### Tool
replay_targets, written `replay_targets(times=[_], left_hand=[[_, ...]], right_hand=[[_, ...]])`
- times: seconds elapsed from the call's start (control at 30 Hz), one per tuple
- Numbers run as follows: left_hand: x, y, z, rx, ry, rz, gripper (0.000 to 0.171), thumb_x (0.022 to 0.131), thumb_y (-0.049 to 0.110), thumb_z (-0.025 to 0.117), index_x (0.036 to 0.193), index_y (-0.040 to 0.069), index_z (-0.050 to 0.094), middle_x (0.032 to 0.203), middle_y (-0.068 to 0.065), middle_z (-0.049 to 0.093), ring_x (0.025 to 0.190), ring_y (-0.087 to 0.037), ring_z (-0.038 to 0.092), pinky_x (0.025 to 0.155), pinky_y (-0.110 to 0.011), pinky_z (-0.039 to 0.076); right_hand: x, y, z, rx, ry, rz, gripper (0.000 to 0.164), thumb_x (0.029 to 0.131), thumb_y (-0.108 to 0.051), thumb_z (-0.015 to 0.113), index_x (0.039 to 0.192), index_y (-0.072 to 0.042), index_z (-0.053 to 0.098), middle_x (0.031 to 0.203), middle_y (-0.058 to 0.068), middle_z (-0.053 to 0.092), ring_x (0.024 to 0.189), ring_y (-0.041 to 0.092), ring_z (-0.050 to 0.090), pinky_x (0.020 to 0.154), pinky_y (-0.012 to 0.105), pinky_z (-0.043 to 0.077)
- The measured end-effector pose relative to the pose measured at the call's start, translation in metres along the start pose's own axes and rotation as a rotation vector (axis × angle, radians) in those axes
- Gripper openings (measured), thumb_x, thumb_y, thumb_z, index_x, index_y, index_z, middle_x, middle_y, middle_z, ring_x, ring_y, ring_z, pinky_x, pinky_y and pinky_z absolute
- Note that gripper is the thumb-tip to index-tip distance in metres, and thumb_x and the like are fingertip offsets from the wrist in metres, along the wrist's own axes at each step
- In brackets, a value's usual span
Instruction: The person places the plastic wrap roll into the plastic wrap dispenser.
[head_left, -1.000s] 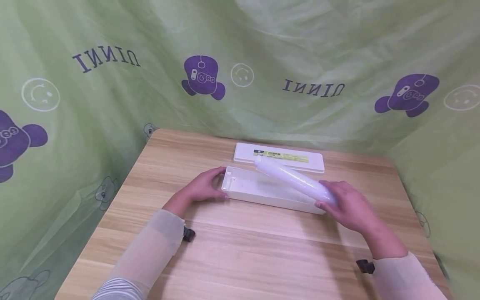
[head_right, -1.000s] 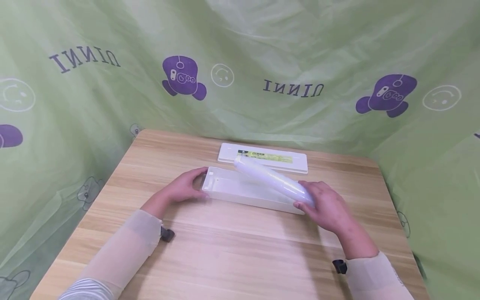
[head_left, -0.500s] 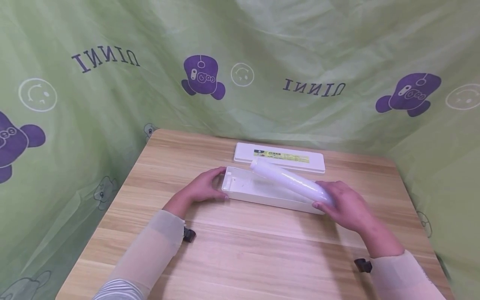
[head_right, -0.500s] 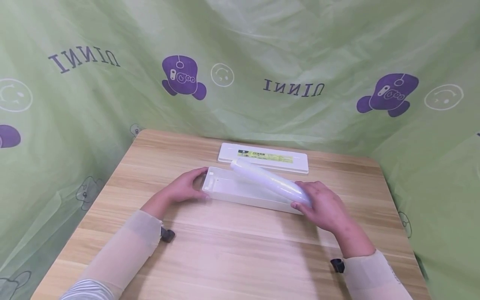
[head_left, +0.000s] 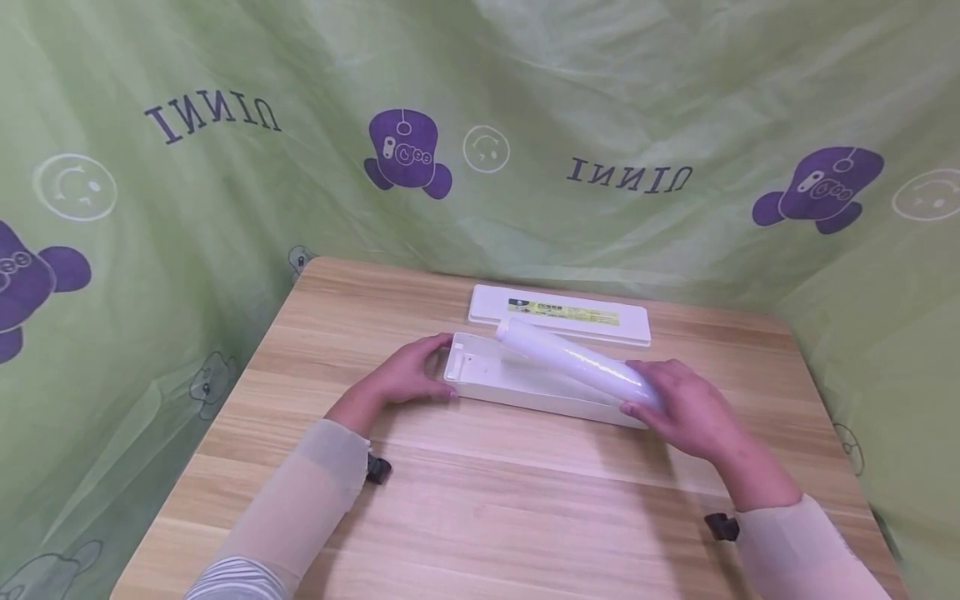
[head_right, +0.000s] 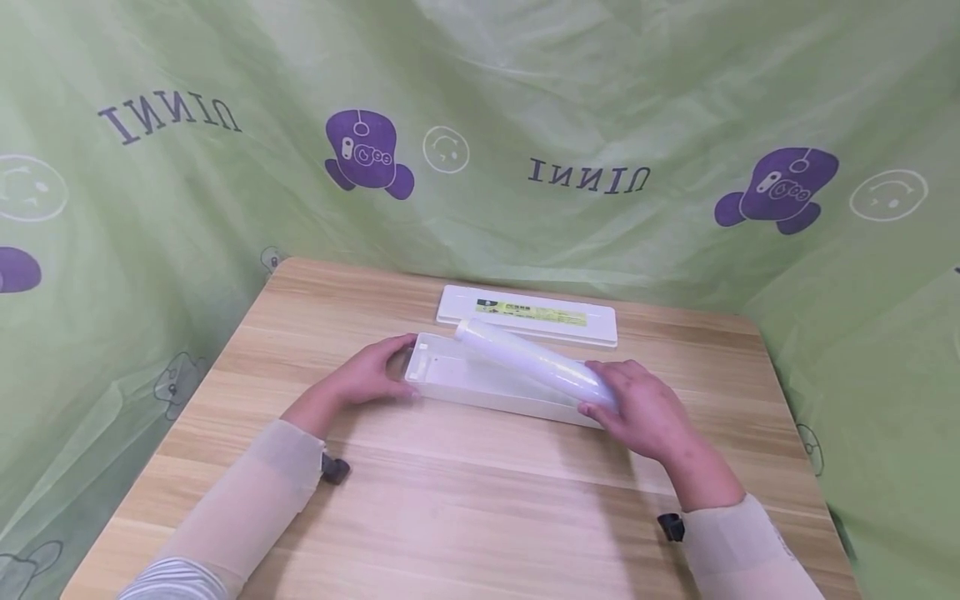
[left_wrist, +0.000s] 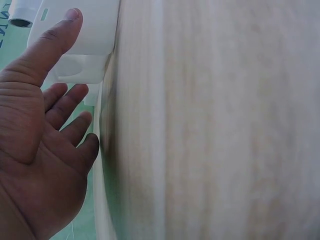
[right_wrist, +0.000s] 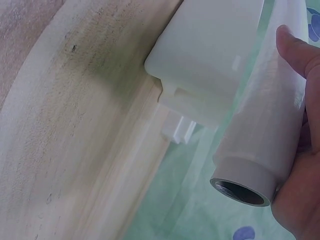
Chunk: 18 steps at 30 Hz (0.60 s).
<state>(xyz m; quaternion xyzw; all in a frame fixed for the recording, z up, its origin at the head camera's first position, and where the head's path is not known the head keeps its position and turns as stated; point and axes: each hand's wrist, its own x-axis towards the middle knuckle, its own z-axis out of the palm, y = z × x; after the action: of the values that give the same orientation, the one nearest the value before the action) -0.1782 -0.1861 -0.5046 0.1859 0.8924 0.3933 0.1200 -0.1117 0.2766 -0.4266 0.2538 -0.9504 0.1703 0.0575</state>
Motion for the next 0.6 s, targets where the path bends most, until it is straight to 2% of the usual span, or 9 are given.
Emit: replay_targets(times=[0.6], left_hand=[[-0.0032,0.0046,-0.0008,-0.013,0.006,0.003,0.112,0.069,0.042,0.097,0.160,0.011,0.039,0.161,-0.010,0.043,0.151,-0.031,0.036,0.126,-0.047,0.027]], right_hand=[[0.0084,-0.0025,0.0041,-0.006,-0.035,-0.004,0.063,0.089,-0.035,0.083,0.141,-0.007,0.062,0.122,0.014,0.071,0.103,0.031,0.065,0.083,0.053,0.056]])
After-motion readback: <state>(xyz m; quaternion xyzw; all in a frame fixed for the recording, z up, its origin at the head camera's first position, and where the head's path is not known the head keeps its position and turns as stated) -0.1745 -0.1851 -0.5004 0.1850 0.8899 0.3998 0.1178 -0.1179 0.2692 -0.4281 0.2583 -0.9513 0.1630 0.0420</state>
